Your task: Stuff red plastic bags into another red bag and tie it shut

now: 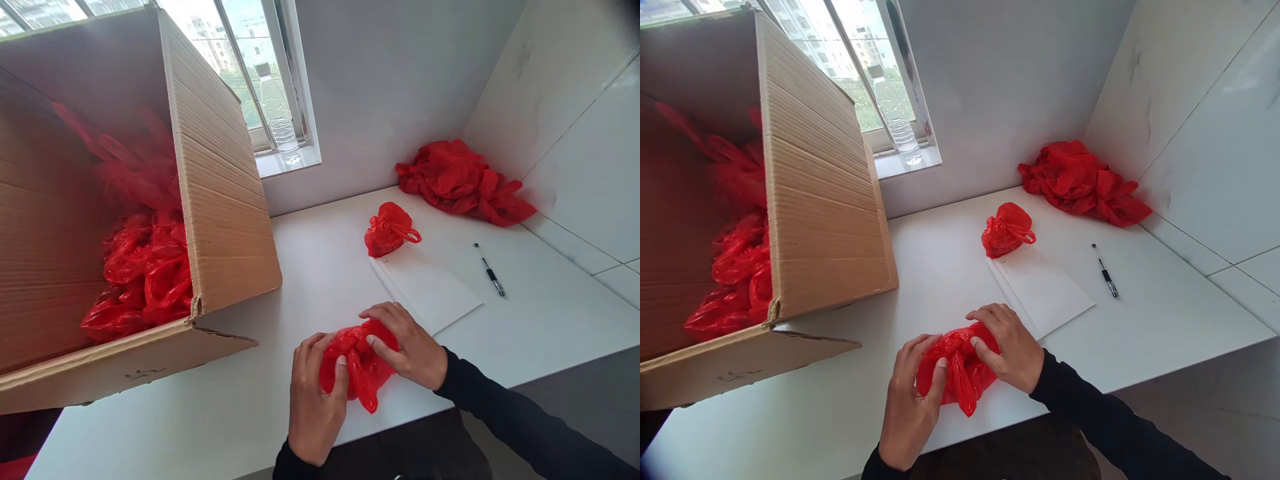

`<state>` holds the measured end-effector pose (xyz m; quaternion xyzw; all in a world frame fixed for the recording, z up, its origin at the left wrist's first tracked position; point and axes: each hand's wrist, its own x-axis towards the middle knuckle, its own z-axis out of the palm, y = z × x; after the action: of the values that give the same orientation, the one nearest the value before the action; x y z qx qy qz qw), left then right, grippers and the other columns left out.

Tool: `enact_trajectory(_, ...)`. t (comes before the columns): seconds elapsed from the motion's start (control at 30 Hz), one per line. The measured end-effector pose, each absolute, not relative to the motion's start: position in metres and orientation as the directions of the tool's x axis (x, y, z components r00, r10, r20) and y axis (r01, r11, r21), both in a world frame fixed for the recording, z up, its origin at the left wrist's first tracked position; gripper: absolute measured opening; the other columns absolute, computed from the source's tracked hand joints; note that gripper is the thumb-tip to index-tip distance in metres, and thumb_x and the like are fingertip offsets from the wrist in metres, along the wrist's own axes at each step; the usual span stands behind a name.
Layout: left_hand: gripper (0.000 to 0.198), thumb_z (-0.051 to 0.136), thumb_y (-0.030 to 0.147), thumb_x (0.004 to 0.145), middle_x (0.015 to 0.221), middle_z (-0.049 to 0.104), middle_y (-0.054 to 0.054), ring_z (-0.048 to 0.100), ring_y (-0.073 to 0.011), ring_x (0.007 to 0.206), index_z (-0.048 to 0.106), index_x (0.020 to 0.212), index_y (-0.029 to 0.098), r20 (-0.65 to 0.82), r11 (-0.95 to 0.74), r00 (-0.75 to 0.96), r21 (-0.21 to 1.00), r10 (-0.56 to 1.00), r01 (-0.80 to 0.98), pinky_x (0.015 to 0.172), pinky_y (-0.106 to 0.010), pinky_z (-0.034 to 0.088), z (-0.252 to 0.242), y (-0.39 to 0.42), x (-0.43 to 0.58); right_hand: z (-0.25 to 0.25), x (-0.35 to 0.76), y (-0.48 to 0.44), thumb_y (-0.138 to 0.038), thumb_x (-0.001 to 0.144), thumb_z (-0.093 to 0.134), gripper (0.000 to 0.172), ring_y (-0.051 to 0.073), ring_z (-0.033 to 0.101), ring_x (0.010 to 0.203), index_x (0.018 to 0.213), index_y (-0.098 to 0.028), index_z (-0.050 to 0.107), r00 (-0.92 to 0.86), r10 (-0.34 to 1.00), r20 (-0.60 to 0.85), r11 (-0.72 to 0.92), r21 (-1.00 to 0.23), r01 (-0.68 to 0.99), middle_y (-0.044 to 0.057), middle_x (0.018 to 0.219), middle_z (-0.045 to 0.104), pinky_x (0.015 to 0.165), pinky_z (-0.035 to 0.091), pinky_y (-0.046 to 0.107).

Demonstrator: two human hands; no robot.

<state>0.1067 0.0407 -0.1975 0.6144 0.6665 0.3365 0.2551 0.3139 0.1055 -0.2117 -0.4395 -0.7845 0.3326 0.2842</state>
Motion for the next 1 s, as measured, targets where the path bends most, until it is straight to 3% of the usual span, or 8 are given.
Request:
enact_trajectory(0.13, 0.018, 0.058, 0.039, 0.093, 0.101, 0.068, -0.005, 0.059, -0.0259, 0.101, 0.072, 0.096, 0.027, 0.065, 0.027, -0.117, 0.757, 0.991, 0.653, 0.091, -0.044, 0.049, -0.196, 0.043, 0.109, -0.210, 0.307, 0.107, -0.024, 0.095, 0.053, 0.011, 0.022, 0.055, 0.093, 0.099, -0.022, 0.063, -0.499, 0.852, 0.158, 0.428, -0.759, 0.491, 0.004, 0.095, 0.063, 0.093, 0.045, 0.046)
enact_trajectory(0.23, 0.024, 0.052, 0.043, 0.097, 0.094, 0.068, -0.005, 0.062, -0.0242, 0.092, 0.066, 0.091, 0.024, 0.038, 0.122, -0.246, 0.787, 0.968, 0.604, 0.083, -0.039, 0.051, -0.197, 0.037, 0.095, -0.208, 0.320, 0.110, -0.024, 0.097, 0.049, 0.013, 0.021, 0.055, 0.086, 0.090, -0.023, 0.059, -0.389, 0.911, 0.138, 0.340, -0.784, 0.519, 0.003, 0.088, 0.062, 0.086, 0.046, 0.043)
enact_trajectory(0.37, 0.027, 0.048, 0.047, 0.098, 0.109, 0.067, -0.007, 0.064, -0.0241, 0.100, 0.060, 0.108, 0.024, 0.000, 0.223, -0.391, 0.821, 0.920, 0.526, 0.083, -0.039, 0.053, -0.195, 0.029, 0.084, -0.201, 0.334, 0.108, -0.032, 0.099, 0.045, 0.014, 0.022, 0.055, 0.094, 0.095, -0.024, 0.056, -0.255, 0.964, 0.072, 0.201, -0.824, 0.529, 0.005, 0.099, 0.061, 0.075, 0.047, 0.038)
enact_trajectory(0.5, 0.039, 0.061, 0.042, 0.092, 0.130, 0.059, -0.006, 0.053, -0.0262, 0.121, 0.056, 0.129, 0.031, 0.104, 0.064, -0.218, 0.760, 0.970, 0.647, 0.100, -0.044, 0.046, -0.189, 0.031, 0.098, -0.196, 0.323, 0.103, -0.040, 0.093, 0.056, 0.030, 0.022, 0.056, 0.098, 0.120, -0.026, 0.051, -0.312, 0.950, 0.015, 0.171, -0.861, 0.479, 0.004, 0.106, 0.061, 0.079, 0.049, 0.038)
enact_trajectory(0.63, 0.013, 0.061, 0.036, 0.094, 0.107, 0.063, -0.003, 0.058, -0.0226, 0.106, 0.070, 0.100, 0.029, 0.168, 0.017, -0.227, 0.769, 0.959, 0.639, 0.091, -0.036, 0.046, -0.180, 0.034, 0.103, -0.188, 0.318, 0.104, -0.043, 0.096, 0.054, 0.020, 0.018, 0.053, 0.076, 0.098, -0.025, 0.062, -0.368, 0.930, 0.021, 0.212, -0.847, 0.487, -0.001, 0.079, 0.058, 0.080, 0.044, 0.038)
enact_trajectory(0.7, 0.011, 0.061, 0.035, 0.094, 0.108, 0.061, -0.002, 0.058, -0.0205, 0.105, 0.070, 0.095, 0.028, 0.213, 0.044, -0.366, 0.813, 0.906, 0.581, 0.092, -0.033, 0.044, -0.173, 0.029, 0.098, -0.184, 0.325, 0.104, -0.045, 0.099, 0.048, 0.026, 0.016, 0.051, 0.073, 0.088, -0.025, 0.059, -0.279, 0.960, 0.008, 0.140, -0.877, 0.459, -0.001, 0.077, 0.057, 0.072, 0.043, 0.035)
enact_trajectory(0.8, 0.010, 0.064, 0.036, 0.092, 0.102, 0.059, 0.000, 0.057, -0.0175, 0.096, 0.070, 0.096, 0.029, 0.289, 0.055, -0.536, 0.843, 0.793, 0.535, 0.085, -0.029, 0.043, -0.160, 0.017, 0.092, -0.179, 0.341, 0.100, -0.051, 0.099, 0.047, 0.026, 0.015, 0.052, 0.074, 0.093, -0.027, 0.055, -0.085, 0.996, -0.020, 0.014, -0.927, 0.376, -0.002, 0.081, 0.056, 0.066, 0.042, 0.031)
enact_trajectory(1.0, 0.027, 0.067, 0.048, 0.085, 0.101, 0.068, -0.003, 0.065, -0.0223, 0.096, 0.069, 0.100, 0.026, 0.077, 0.066, -0.503, 0.963, 0.861, 0.261, 0.083, -0.030, 0.053, -0.142, 0.006, 0.101, -0.173, 0.348, 0.080, -0.045, 0.098, 0.049, 0.018, 0.020, 0.057, 0.090, 0.103, -0.029, 0.054, -0.040, 0.999, 0.020, 0.036, -0.883, 0.467, 0.002, 0.097, 0.060, 0.077, 0.047, 0.035)
